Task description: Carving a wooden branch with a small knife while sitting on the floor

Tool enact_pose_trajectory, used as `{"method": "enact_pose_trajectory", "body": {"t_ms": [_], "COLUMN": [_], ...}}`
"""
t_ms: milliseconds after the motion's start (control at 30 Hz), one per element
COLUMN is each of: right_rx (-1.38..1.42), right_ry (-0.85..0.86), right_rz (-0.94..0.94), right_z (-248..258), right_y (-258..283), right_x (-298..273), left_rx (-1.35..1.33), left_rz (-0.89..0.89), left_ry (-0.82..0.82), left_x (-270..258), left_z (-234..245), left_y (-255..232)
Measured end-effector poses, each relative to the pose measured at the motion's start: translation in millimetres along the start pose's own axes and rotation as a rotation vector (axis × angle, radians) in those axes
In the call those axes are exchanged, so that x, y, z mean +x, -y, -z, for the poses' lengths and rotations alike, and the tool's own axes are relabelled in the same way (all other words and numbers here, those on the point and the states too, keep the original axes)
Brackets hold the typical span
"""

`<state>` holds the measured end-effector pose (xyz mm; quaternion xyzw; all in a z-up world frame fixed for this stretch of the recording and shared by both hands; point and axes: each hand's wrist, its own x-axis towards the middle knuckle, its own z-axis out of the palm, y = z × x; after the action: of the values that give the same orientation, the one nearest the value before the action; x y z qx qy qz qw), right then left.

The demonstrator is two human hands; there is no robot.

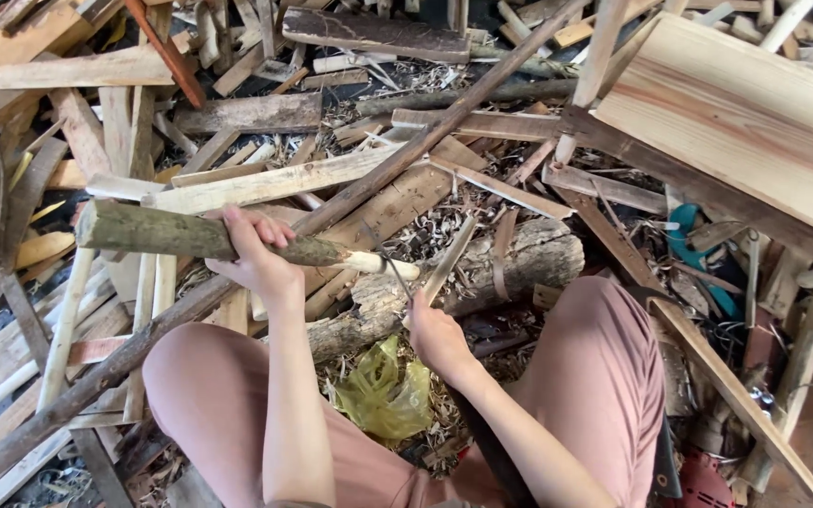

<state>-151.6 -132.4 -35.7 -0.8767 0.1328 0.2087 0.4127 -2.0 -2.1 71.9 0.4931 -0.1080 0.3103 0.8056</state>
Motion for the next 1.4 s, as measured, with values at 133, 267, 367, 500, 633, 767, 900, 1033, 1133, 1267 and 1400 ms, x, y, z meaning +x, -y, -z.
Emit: {"method": "enact_pose_trajectory", "body": {"t_ms": [133, 267, 367, 500, 633, 767, 900, 1033, 1133, 1267, 1400], "right_rx": [0.0, 0.004, 0.005, 0.167, 0.182, 0.069, 0.218, 0.164, 0.069, 0.128, 0.113], "right_ry": [-0.007, -0.018, -0.013, -0.033, -0.039, 0.035, -0.013, -0.011, 0.032, 0.028, 0.008], "right_rz": [-0.07, -0.069, -0.053, -0.096, -0.115, -0.109, -0.126, -0.144, -0.109, -0.14, -0.123], "right_z": [-54.0, -31.2, -1.3, -55.9, -35.0, -9.8, -53.4, -25.3, -19.5, -50.6, -63.1], "right_y": [-77.4, -40.3, -5.3, -106.4, -65.4, -13.7, -100.8, -40.0, -22.6, -92.9, -89.5], "right_x": [54.2, 19.1, -17.5, 58.5, 34.8, -10.1, 47.8, 4.2, -19.7, 48.9, 49.9], "left_rx": [0.039, 0.043, 0.041, 0.042, 0.041, 0.046, 0.074, 0.069, 0.15, 0.153, 0.213], "left_rz": [-0.011, -0.009, 0.024, 0.058, 0.074, 0.089, 0.066, 0.061, 0.09, 0.071, 0.143], "left_ry": [-0.109, -0.134, -0.119, -0.128, -0.157, -0.207, -0.267, -0.253, -0.242, -0.228, -0.269], "left_x": [1.7, -1.9, 2.0, -2.2, -4.5, -3.6, 1.0, 13.3, 6.8, 19.9, 29.3], "left_z": [10.6, 11.0, 6.5, -5.4, -7.3, 4.7, 17.0, 12.8, 11.4, 6.7, 2.9], "left_y": [7.9, 10.6, 13.6, 5.5, -7.2, -4.0, 8.4, 3.1, -5.3, -3.6, -0.7]}}
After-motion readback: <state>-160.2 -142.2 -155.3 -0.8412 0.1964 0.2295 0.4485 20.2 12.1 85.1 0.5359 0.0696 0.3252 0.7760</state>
